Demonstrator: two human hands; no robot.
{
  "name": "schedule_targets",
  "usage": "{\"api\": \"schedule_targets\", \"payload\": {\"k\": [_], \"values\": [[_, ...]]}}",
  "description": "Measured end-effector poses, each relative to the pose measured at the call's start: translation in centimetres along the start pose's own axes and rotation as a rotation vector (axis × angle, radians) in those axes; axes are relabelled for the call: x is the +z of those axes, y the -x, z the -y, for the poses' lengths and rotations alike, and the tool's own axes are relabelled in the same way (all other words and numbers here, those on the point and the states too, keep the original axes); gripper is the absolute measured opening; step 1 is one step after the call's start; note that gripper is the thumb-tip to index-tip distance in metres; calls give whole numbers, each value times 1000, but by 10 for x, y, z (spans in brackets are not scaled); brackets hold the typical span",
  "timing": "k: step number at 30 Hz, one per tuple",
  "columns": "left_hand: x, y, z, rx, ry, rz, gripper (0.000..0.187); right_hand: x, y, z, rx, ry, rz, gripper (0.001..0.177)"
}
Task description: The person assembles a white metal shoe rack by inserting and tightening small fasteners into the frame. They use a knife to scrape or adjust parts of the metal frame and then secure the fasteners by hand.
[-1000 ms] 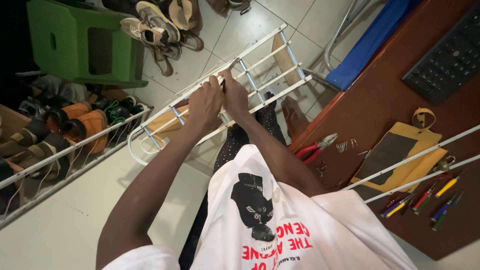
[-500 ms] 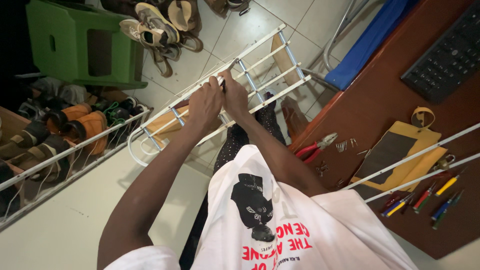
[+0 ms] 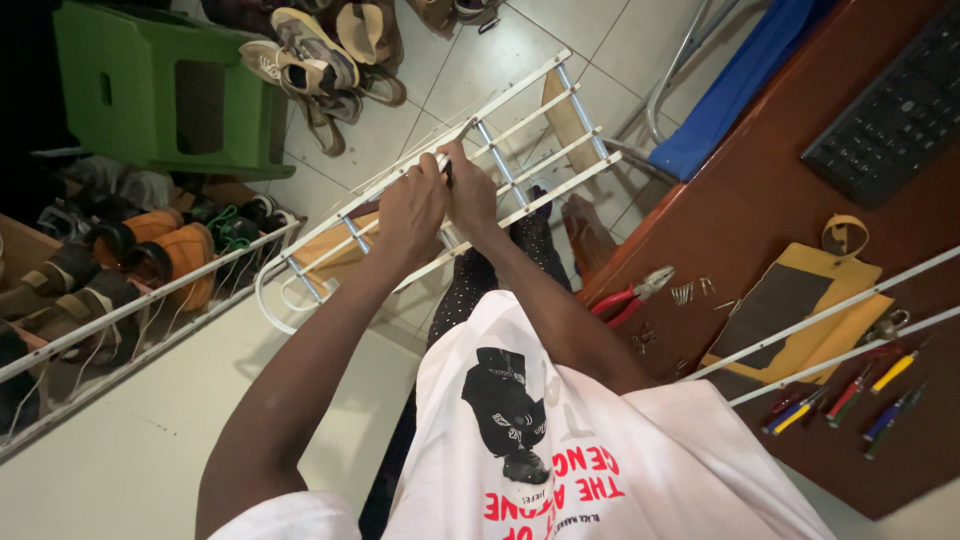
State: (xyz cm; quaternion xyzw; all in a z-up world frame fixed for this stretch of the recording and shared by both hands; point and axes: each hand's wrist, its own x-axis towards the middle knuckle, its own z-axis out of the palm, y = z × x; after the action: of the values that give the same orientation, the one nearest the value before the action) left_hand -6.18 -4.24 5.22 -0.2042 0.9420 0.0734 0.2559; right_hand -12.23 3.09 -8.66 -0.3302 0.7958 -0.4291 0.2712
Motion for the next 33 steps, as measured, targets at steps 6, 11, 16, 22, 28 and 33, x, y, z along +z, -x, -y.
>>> {"api": "schedule_targets", "payload": {"k": [6,11,16,22,28,33], "values": [[23,-6,4,-26,-27,-107,45,-2,0,-1,-32,-4,-19,34],[19,-6,8,63,-323,-449,30,-17,-7,14,5,-113,-23,27],[20,-33,35,287,-525,-509,24,-14,-12,22,51,-84,-72,28],[15,-59,39,404,-453,-409,19,-10,-2,14,-33,-311,-204,58],[2,-77,42,205,-127,-34,34,6,20,-6,154,-237,-238,60],[34,-89,43,62,41,-258,38,9,39,-13,108,-284,-201,58]]}}
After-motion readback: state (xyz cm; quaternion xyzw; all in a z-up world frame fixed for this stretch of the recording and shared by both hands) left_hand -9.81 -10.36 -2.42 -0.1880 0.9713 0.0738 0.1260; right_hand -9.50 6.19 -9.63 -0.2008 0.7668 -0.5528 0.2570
